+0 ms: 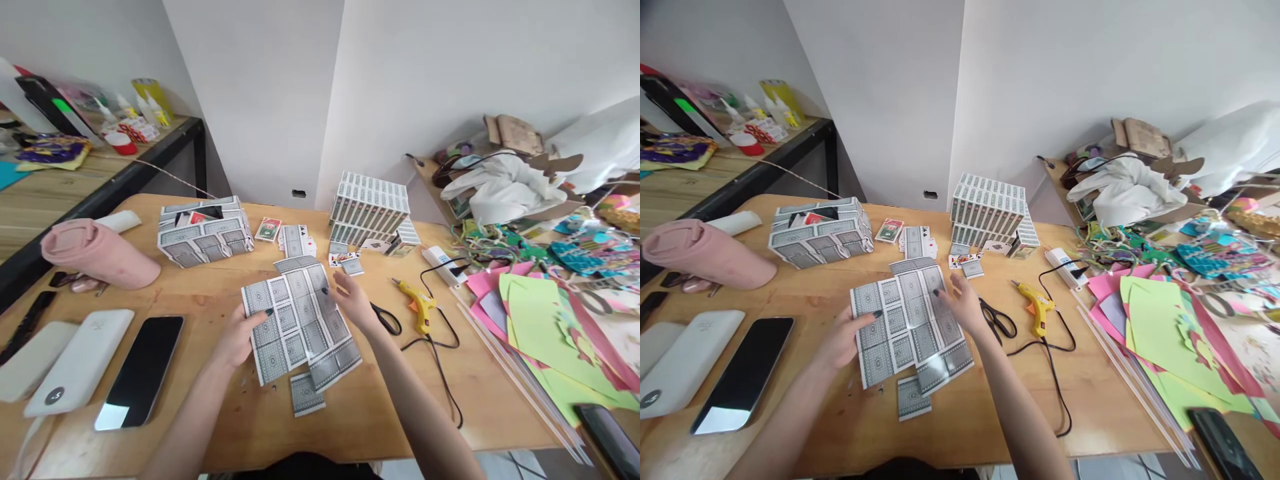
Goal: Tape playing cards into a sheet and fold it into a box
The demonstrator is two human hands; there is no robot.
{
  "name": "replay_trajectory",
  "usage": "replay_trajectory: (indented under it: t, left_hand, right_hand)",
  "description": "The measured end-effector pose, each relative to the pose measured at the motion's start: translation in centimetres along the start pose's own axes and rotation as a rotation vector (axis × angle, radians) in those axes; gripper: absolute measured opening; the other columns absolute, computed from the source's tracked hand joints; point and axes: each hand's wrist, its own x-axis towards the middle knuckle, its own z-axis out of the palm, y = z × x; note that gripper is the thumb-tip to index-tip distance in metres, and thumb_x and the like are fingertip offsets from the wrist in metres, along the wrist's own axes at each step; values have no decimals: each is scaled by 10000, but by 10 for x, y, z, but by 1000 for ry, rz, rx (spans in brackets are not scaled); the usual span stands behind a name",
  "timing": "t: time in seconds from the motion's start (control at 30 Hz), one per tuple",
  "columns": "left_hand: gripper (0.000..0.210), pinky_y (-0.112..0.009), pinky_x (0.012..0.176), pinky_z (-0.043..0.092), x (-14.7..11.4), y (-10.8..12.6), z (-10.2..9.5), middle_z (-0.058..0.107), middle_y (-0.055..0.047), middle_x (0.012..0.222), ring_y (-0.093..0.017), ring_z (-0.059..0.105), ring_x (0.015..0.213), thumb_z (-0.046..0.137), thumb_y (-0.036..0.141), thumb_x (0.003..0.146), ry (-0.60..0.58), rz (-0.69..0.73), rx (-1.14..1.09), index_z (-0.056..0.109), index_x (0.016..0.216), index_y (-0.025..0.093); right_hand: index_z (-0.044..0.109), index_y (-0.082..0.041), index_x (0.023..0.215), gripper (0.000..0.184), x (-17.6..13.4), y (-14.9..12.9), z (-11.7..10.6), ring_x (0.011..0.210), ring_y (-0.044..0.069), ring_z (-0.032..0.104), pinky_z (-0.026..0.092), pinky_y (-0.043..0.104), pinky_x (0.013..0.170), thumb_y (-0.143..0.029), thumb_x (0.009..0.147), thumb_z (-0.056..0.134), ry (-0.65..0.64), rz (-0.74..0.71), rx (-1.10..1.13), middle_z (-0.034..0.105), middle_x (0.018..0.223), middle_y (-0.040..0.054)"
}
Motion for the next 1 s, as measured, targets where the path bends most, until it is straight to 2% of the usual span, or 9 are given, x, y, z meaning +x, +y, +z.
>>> replay_trajectory:
  t: [0.07,0.13,0.23,0.33,0.43,0.53,0.67,0.73,1.0]
  left_hand:
    - [389,-290,690,529,-2,5,-1,722,-46,859,-214,676,804,774,191,527,-69,-22,8,629,886,153]
    - [393,-299,703,532,-3,10,-1,725,-53,848,-224,679,809,792,206,522,-119,-58,31,635,878,151]
    - [376,-303,707,534,-2,17,0,726,-67,832,-225,681,794,800,264,549,-169,-123,81,648,870,139]
    - [387,-316,733,531,1,23,2,726,-64,853,-215,678,795,787,307,592,-178,-116,111,651,918,151]
    - [419,-327,731,525,6,25,5,721,-56,836,-213,671,775,782,357,598,-159,-84,139,647,946,167]
    - [455,-323,682,510,11,22,8,700,-69,766,-219,651,732,723,514,615,-104,-41,190,647,870,145]
    - [496,-241,597,432,18,13,11,606,4,669,-149,566,648,598,641,663,125,265,340,586,800,164]
    - [466,-216,562,382,21,10,12,540,42,631,-118,503,600,557,632,707,169,384,431,562,830,183]
    - [356,-239,649,395,20,20,16,555,20,687,-140,508,675,481,537,812,37,434,646,548,833,188]
  right_hand:
    - [606,-187,1092,534,12,6,0,1030,264,616,495,409,881,-431,633,726,-126,134,194,659,1113,93]
    - [645,-182,968,419,16,8,1,865,236,665,526,362,771,-422,636,733,-259,195,333,705,963,66]
    - [651,-186,854,300,10,7,4,729,187,661,522,298,676,-377,643,746,-317,174,427,713,857,35]
    - [624,-223,935,304,3,2,5,759,167,655,521,289,709,-355,681,725,-336,98,466,707,901,14]
    - [572,-264,1043,384,-1,-5,4,872,176,645,514,318,797,-351,696,711,-329,12,477,683,1020,8]
    - [566,-255,1042,396,-1,-9,4,927,194,631,505,334,828,-340,686,718,-274,-55,465,666,1068,23]
    - [558,-246,1109,450,0,-10,3,965,205,618,477,353,890,-313,692,711,-193,-137,424,659,1085,33]
    - [552,-246,1139,473,0,-10,2,997,213,605,464,360,911,-303,695,706,-168,-162,398,654,1096,36]
    - [579,-242,1071,426,1,-9,-5,911,213,626,486,363,855,-299,672,719,-128,-137,377,675,1012,27]
